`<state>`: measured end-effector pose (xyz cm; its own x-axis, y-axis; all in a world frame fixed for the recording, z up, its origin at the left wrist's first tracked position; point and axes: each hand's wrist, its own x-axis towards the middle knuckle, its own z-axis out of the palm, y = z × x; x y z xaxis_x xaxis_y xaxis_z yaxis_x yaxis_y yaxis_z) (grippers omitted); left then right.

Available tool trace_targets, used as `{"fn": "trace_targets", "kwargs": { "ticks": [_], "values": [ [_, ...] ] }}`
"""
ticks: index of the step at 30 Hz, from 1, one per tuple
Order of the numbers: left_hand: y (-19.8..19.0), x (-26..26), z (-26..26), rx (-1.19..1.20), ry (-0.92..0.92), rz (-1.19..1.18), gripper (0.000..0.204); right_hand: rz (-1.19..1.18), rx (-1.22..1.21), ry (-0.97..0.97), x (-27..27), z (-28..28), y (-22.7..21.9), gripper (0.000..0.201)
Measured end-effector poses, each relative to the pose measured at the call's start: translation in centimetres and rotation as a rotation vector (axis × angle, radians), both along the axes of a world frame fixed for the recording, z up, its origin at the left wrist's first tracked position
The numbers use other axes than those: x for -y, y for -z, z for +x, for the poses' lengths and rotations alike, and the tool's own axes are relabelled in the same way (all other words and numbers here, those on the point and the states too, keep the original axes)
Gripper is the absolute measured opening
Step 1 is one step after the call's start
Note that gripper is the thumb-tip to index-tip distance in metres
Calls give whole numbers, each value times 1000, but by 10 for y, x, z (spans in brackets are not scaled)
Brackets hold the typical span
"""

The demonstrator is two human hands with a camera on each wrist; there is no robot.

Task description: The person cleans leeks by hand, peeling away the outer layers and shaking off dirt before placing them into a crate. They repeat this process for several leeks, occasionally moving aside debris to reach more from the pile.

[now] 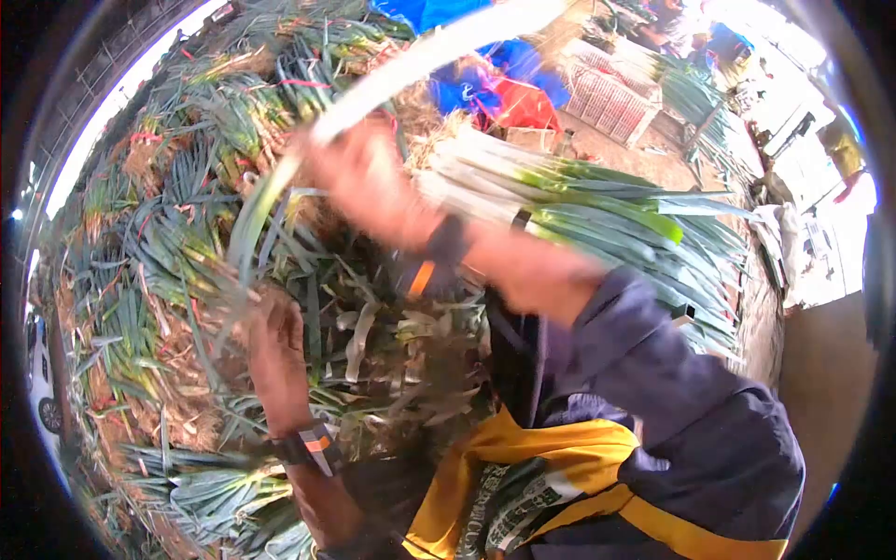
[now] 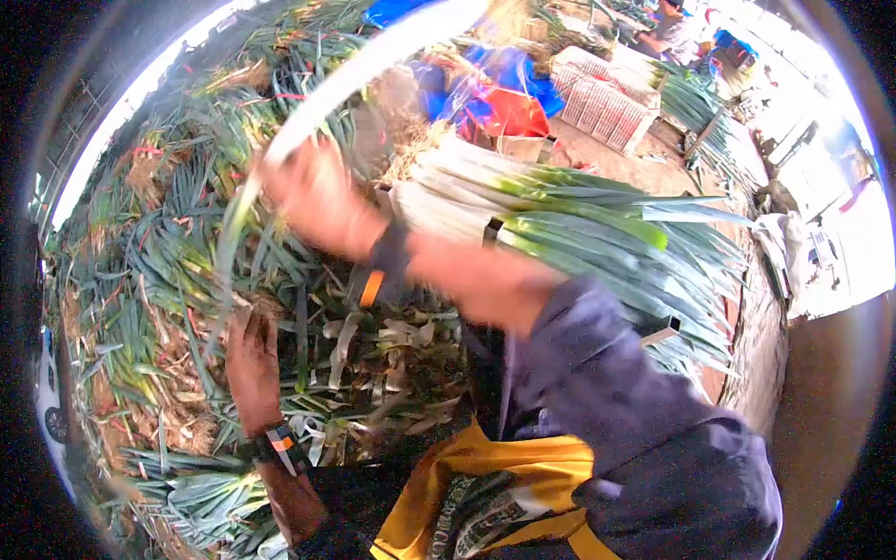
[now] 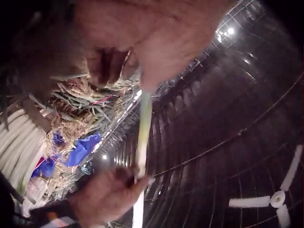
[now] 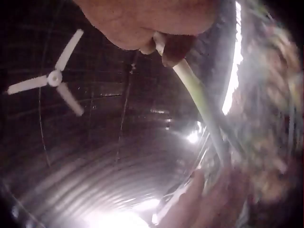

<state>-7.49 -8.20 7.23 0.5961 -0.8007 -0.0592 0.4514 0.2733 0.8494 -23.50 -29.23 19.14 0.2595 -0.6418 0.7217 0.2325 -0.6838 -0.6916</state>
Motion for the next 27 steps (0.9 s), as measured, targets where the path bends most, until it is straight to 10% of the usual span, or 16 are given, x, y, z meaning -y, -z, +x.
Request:
{"fn": "trace_targets", "kwargs": {
  "ticks": [4, 7, 12, 14, 20, 23, 27],
  "values": [
    [10, 13, -10, -67, 62, 81, 32, -396, -520, 697, 161, -128, -106, 38],
    [24, 25, -7, -147, 69, 116, 27, -869, -1238, 839, 168, -214, -150, 31],
    [35, 50, -17, -202, 70, 179, 26, -673, -1584, 285, 214, -299, 25, 13],
    [32, 60, -28, -215, 67, 218, 25, -150, -1549, 17, 204, -314, 128, 15],
    [37, 70, -36, -138, 79, 306, 25, -347, -1522, 37, 162, -312, 110, 31],
    [32, 71, -38, -76, 112, 375, 25, 394, -1919, 13, 154, -283, 55, 37],
    [30, 65, -27, -6, 93, 392, 30, -67, -1759, -1, 167, -286, 86, 43]
  ]
}}
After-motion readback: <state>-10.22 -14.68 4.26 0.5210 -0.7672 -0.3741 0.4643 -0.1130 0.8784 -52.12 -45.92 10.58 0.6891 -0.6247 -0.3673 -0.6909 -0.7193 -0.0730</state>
